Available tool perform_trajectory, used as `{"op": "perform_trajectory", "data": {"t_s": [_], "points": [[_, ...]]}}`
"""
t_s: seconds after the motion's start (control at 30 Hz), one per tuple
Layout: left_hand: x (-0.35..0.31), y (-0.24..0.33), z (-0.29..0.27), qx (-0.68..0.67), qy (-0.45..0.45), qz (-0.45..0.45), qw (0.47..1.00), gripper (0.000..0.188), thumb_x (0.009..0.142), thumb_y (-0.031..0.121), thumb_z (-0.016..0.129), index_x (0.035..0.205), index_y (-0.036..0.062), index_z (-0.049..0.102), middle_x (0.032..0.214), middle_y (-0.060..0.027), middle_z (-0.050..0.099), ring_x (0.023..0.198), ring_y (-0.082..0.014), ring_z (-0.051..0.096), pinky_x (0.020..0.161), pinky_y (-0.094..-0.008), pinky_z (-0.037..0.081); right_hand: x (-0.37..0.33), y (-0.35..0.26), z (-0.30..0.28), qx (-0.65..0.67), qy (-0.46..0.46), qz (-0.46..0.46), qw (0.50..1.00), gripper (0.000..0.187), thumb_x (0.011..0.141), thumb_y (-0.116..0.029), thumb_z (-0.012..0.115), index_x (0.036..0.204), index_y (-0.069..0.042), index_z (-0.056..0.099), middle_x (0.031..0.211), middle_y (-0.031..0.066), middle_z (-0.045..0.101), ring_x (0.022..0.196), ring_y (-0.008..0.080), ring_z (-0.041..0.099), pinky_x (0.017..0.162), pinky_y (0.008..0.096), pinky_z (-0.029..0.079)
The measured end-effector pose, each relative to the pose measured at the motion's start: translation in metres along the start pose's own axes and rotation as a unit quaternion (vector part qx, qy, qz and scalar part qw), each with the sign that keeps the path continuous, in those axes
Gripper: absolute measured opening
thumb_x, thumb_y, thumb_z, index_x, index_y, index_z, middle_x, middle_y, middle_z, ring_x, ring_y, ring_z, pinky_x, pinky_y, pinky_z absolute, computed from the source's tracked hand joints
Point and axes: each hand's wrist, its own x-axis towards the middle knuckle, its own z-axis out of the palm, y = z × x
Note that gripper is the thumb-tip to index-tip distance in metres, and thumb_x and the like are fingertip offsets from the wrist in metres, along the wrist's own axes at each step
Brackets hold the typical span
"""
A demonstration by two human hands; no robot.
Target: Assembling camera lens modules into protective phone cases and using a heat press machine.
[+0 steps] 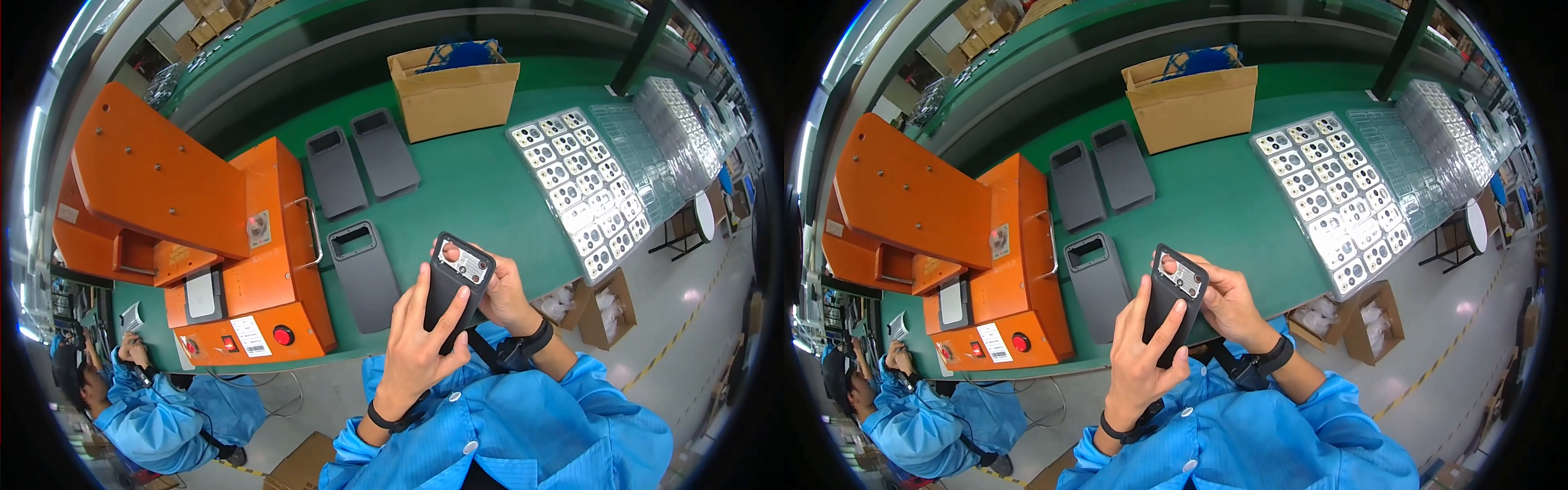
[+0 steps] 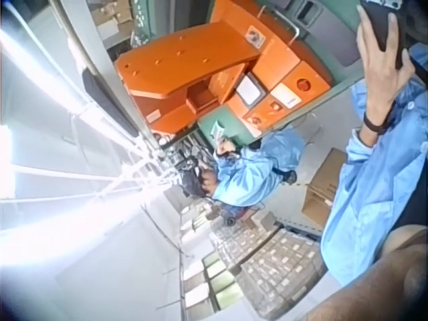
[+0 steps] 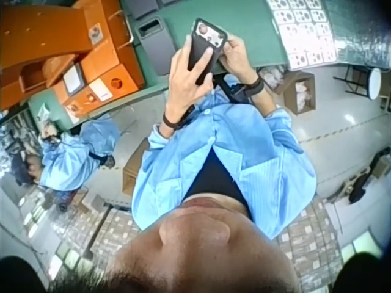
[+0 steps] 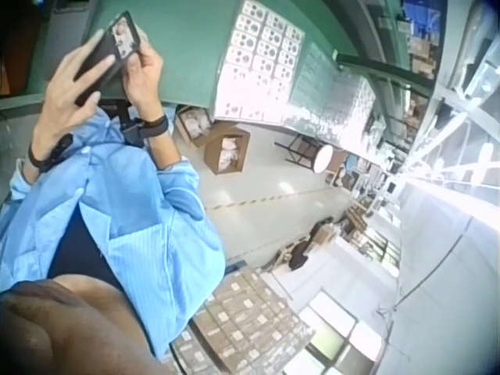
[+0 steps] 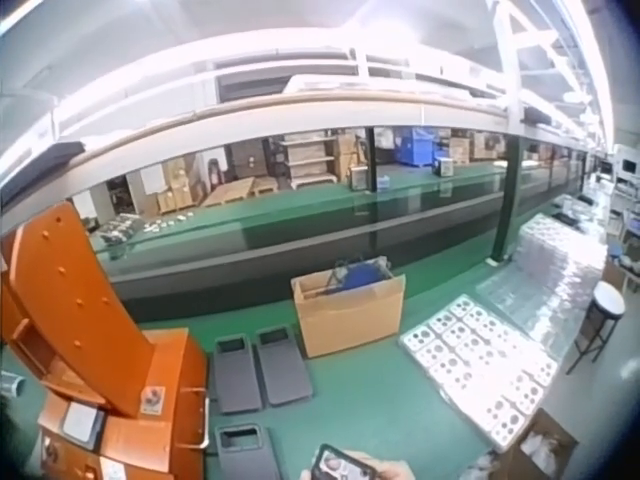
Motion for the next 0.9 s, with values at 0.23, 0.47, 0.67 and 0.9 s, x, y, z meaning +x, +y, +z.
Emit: {"op": "perform_trajectory", "data": {"t_s": [0.23,0.47,0.67,0.9], "points": [[0.002,0.0,0.001,0.005,-0.006,-0.001,1.0,0.063,0.064,0.015,0.071,0.127,0.0131,0.064,0.142,-0.0329,0.04,0.115,-0.043,0.054,0.094,-0.0466,0.047,-0.004,0.007,-0.012,0.051,-0.029,0.019,0.998,0.065,0.087,-0.044,0.065,0.129,0.005,0.056,0.137,0.0137,0.051,0.125,0.0238,0.051,0.107,0.037,0.042],[0.0,-0.002,0.003,0.008,-0.013,0.003,1.0,0.062,0.065,0.016,0.07,0.127,0.0139,0.064,0.143,-0.0332,0.04,0.115,-0.0432,0.054,0.095,-0.0473,0.047,-0.004,0.004,-0.011,0.041,-0.018,0.026,0.999,0.066,0.086,-0.045,0.066,0.129,0.005,0.056,0.136,0.0132,0.051,0.125,0.024,0.051,0.107,0.0377,0.042],[-0.002,-0.005,0.005,0.009,0.013,0.019,1.0,0.057,0.07,0.021,0.068,0.126,0.0148,0.065,0.143,-0.0332,0.039,0.115,-0.0443,0.054,0.094,-0.0476,0.048,-0.002,0.003,-0.009,0.039,-0.034,0.007,0.999,0.069,0.084,-0.048,0.068,0.127,0.005,0.057,0.135,0.0127,0.052,0.125,0.0246,0.051,0.106,0.0384,0.042],[-0.006,-0.009,0.009,0.005,0.036,0.023,0.999,0.054,0.073,0.023,0.067,0.126,0.0148,0.065,0.142,-0.0335,0.04,0.116,-0.0451,0.054,0.094,-0.0483,0.048,-0.003,0.008,-0.006,0.014,-0.014,0.009,1.0,0.067,0.084,-0.049,0.068,0.125,0.003,0.059,0.135,0.0122,0.051,0.124,0.0242,0.052,0.105,0.037,0.043]]}}
